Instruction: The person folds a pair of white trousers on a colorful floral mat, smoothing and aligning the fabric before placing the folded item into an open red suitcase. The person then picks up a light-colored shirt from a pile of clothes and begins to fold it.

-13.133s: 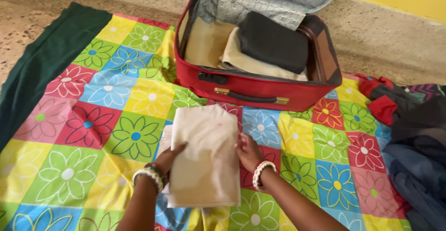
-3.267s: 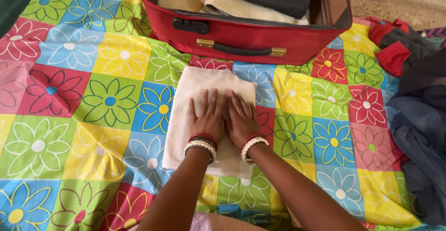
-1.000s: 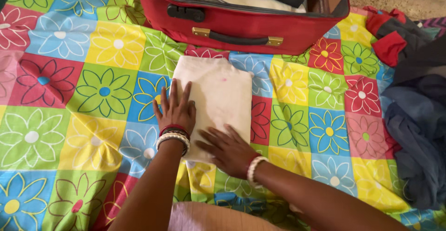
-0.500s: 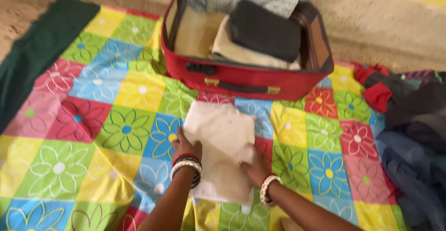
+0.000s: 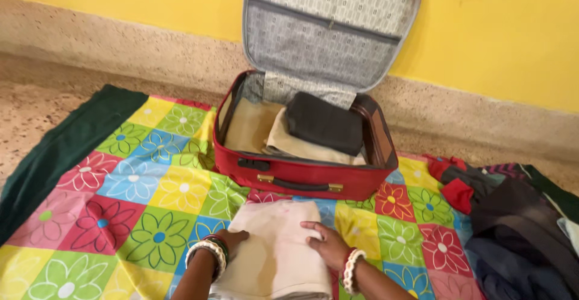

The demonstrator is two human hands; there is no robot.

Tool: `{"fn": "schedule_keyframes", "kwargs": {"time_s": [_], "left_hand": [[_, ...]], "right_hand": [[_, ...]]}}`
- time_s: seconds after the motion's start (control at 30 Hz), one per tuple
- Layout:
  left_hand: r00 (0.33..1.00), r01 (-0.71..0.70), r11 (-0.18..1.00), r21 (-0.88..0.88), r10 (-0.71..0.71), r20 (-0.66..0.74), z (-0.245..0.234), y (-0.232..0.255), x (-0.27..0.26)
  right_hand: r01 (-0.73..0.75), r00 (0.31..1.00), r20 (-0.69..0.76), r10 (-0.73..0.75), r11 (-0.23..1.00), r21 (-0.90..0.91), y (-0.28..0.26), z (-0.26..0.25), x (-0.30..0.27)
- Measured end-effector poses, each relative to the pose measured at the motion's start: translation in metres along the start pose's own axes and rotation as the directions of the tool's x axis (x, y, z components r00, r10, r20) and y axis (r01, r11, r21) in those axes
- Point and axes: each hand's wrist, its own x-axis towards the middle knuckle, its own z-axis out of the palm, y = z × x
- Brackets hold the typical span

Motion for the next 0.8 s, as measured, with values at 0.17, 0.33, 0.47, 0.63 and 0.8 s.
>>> {"fn": "schedule_keyframes", "kwargs": {"time_s": [0.17, 0.33, 0.47, 0.63, 0.8], "left_hand": [[0.998, -0.063, 0.996, 0.058, 0.065, -0.024, -0.043, 0.042, -0.026], [0.988, -0.122, 0.97, -0.208, 0.098, -0.12, -0.08, 0.098, -0.072], [0.967, -0.212, 0.938, -0.272, 0.163, -0.194, -0.098, 0.132, -0.088], [0.842, -0.509, 0.772, -0.382, 0.352, -0.41, -0.107, 0.163, -0.07], [0.736, -0.635, 0.722, -0.275, 0.457, -0.499, -0.132, 0.231, -0.049]], "right_hand": [[-0.031, 0.999, -0.014, 0.031, 0.999, -0.024, -0.086, -0.027, -0.024], [-0.114, 0.993, -0.003, 0.115, 0.992, 0.049, -0.146, -0.052, -0.06], [-0.014, 0.998, -0.054, 0.014, 1.0, 0.002, -0.174, -0.068, -0.072], [0.1, 0.985, -0.141, -0.098, 0.995, 0.002, -0.193, -0.085, -0.068], [0.145, 0.952, -0.269, -0.148, 0.989, -0.033, -0.21, -0.101, -0.037]]}}
